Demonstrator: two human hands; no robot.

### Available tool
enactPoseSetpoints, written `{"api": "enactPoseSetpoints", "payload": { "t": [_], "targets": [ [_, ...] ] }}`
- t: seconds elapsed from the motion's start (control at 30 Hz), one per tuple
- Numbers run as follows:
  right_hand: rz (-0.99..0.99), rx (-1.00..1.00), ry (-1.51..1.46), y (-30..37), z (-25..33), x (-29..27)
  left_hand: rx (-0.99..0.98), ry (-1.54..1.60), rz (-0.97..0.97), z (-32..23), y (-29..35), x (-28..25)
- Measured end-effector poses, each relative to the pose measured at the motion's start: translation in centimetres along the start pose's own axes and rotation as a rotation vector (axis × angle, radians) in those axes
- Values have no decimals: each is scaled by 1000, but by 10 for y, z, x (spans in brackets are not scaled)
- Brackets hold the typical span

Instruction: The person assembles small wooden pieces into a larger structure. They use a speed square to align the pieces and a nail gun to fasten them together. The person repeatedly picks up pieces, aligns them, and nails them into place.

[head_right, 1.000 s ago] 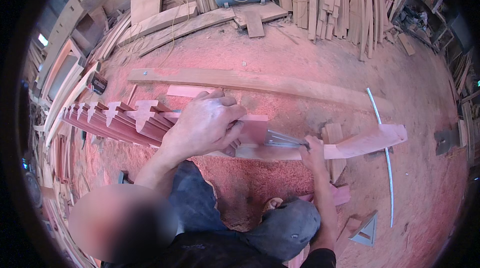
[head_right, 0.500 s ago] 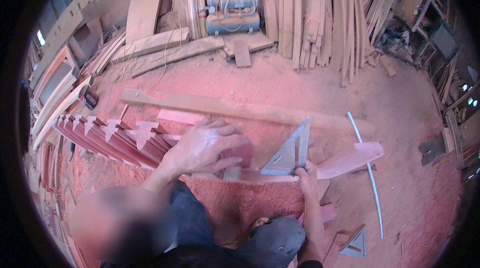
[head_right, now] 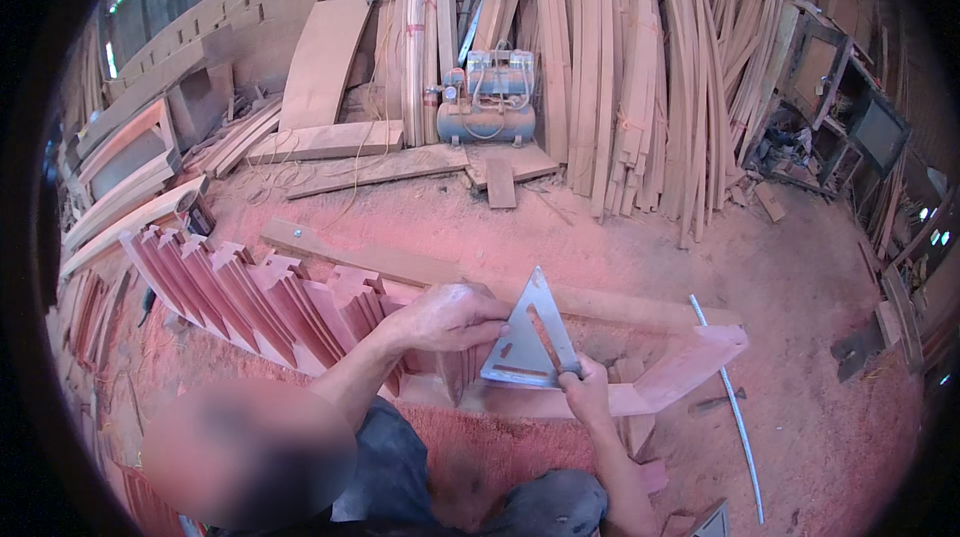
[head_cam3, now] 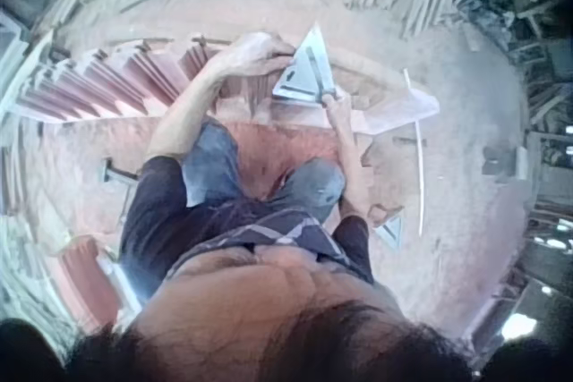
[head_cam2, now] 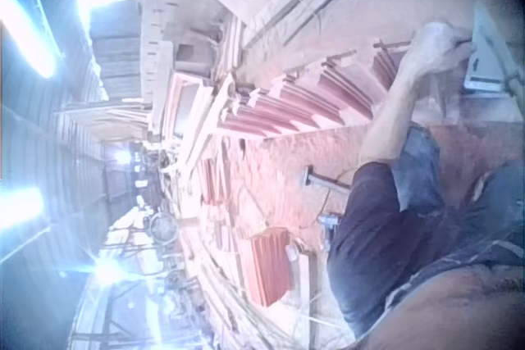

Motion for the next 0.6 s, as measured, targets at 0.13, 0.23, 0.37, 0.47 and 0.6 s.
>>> {"api": "enactPoseSetpoints", "payload": {
  "t": [0.13,0.23,0.37,0.47,0.6],
  "targets": [
    [-22,-26,-14,2,-5,7,16,54,9,5,2,1],
    [27,4,-84,1,-8,13,31,116,16,7,3,1],
    [57,16,-133,-2,-8,18,13,133,50,8,4,2],
    [40,23,-118,-2,-5,19,26,143,28,5,5,0],
    [91,48,-89,1,-2,20,-16,190,66,5,3,1]
  ]
}}
Point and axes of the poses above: each hand's wrist, its own y-axis away from the middle knuckle, its own x-axis out of the palm, z = x × y, the point moved 6 cm from there along -y, towards the middle knuckle, and after that the axes turned 5 degrees about -x, right-handed, at the moved point
